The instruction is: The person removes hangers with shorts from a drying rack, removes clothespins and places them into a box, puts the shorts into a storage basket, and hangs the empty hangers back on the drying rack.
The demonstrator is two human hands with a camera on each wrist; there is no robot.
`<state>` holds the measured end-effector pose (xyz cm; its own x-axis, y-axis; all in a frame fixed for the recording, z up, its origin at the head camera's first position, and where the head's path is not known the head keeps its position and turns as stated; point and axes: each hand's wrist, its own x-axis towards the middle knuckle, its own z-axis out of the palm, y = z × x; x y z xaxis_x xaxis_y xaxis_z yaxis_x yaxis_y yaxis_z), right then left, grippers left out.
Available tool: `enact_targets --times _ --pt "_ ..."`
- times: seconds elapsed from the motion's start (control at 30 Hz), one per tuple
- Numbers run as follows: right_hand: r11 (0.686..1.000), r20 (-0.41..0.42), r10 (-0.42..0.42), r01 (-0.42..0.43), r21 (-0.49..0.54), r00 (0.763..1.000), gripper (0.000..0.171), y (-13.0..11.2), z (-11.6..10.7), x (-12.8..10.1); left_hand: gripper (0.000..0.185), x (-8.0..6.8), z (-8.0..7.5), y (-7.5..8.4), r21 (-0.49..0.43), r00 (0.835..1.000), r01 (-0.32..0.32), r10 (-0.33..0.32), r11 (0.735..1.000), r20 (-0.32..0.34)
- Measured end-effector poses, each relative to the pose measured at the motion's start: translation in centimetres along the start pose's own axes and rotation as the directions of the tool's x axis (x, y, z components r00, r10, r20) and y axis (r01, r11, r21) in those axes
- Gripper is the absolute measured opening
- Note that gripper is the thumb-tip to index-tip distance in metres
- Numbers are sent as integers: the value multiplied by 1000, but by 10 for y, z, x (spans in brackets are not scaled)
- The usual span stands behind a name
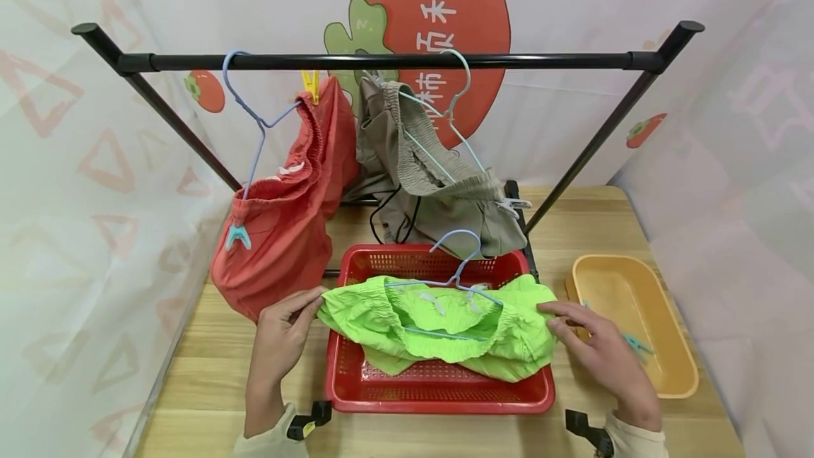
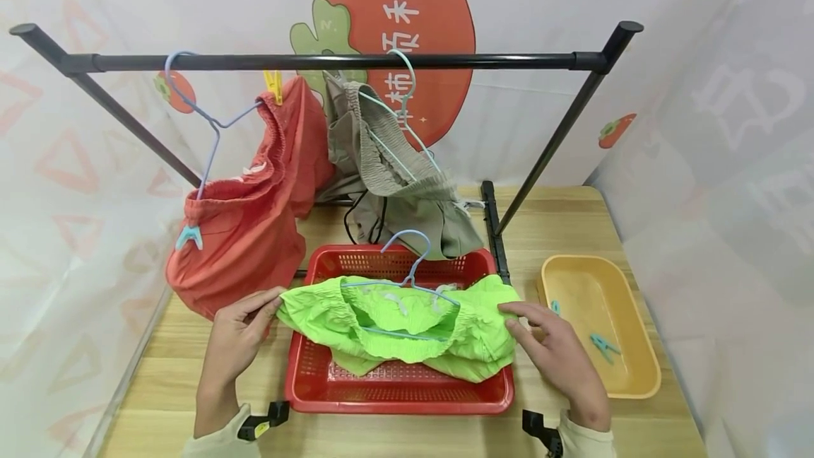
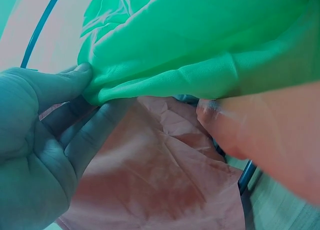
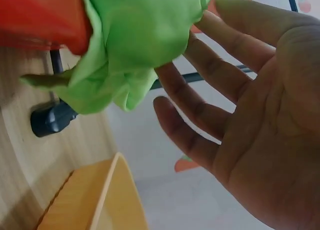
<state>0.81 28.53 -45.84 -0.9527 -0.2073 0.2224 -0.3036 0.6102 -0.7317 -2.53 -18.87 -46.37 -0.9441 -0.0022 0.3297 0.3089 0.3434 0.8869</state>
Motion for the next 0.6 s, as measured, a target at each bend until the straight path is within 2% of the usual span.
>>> enact_targets --times 0.17,0.37,0.47,0.6 --pt "999 11 -8 8 -41 1000 28 -7 7 2 24 0 0 1 6 1000 1 -1 1000 -3" --pt "999 -12 12 -12 -37 1000 17 -11 21 8 25 2 0 1 -13 998 -57 57 998 -9" --pt "999 -46 33 -33 -2 998 14 -13 26 12 24 4 0 2 -3 997 -71 71 997 2" --pt "996 -113 67 -60 64 991 17 -18 28 15 22 4 1 2 -10 998 -50 50 999 28"
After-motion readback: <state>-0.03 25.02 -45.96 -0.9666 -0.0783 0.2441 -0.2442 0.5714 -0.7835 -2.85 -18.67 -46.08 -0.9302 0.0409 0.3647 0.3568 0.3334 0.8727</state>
